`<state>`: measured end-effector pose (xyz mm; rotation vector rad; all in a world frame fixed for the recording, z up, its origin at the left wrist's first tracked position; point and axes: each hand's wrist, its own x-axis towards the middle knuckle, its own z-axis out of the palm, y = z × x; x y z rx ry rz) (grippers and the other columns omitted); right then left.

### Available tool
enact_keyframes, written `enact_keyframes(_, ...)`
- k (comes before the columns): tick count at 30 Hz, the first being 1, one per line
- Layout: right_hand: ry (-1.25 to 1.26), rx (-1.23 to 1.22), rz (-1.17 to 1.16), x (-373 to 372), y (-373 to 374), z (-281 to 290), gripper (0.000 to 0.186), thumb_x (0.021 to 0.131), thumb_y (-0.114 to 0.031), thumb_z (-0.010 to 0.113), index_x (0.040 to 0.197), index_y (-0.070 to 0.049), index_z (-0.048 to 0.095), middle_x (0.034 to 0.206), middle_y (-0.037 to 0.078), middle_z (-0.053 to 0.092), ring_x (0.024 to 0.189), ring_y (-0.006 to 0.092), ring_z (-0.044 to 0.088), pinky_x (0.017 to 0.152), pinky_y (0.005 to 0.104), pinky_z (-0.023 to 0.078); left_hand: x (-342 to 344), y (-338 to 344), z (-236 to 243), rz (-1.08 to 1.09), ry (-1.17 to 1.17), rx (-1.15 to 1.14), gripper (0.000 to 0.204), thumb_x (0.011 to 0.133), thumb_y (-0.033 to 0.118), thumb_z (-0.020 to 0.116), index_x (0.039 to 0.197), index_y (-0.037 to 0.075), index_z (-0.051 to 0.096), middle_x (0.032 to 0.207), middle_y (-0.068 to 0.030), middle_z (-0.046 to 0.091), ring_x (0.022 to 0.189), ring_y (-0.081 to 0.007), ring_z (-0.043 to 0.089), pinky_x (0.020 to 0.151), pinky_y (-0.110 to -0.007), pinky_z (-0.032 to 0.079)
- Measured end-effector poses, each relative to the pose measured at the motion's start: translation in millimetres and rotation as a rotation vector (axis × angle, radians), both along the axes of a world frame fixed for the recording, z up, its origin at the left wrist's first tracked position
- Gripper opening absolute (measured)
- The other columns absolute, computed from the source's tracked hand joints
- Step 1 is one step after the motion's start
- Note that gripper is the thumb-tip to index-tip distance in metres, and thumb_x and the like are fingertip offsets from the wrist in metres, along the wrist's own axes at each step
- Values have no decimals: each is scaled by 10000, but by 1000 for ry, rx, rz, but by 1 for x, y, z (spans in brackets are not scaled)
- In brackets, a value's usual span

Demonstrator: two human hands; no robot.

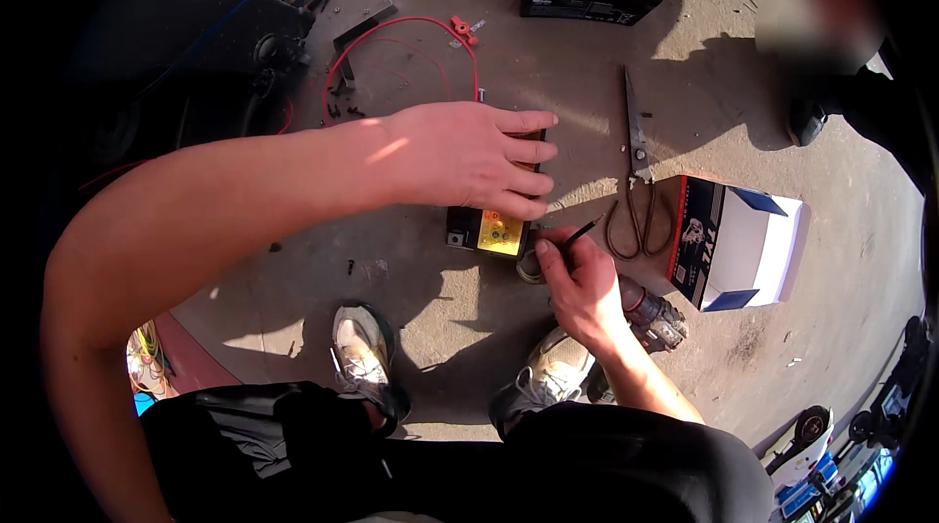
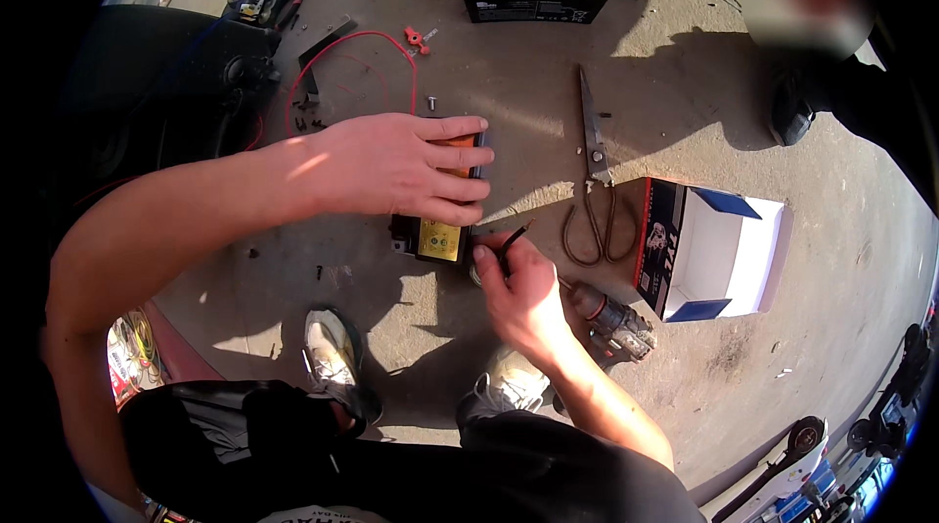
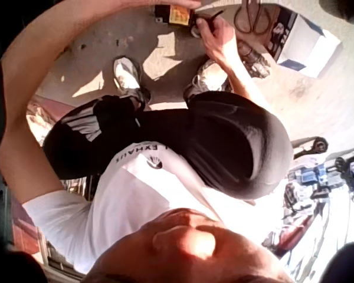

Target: The person strips the insulation off red and black wires using scissors and connects them to a battery terminal. They then use a power drill to tighten the terminal screw, securing the wire connection.

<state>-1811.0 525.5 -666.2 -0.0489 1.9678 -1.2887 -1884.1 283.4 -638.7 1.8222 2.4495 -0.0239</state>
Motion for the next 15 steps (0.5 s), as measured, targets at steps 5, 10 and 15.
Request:
enact_keyframes(5,-273,-268,290,43,-19,13,223,1021,-194,551,1071,13,619,840,68,659,804,129,624,745,296,514,17,-21,0,83,-77,137,417,826,137,629,1223,239,550,1380,9,483,1398,-235,373,1224,-458,220)
enact_keyframes(10,-124,-136,577,1,-24,51,297,1013,-268,533,1076,21,551,792,239,652,782,434,651,660,456,502,117,-19,64,1106,-809,428,313,854,138,692,1142,40,617,1166,-116,609,985,-258,628,857,-380,522)
enact_keyframes(15,282,-118,939,12,-59,51,251,968,-220,572,937,21,509,703,217,635,650,420,634,592,480,504,160,-1,77,1605,-1256,710,253,917,181,686,1040,-40,695,983,-97,677,892,-156,635,751,-301,510)
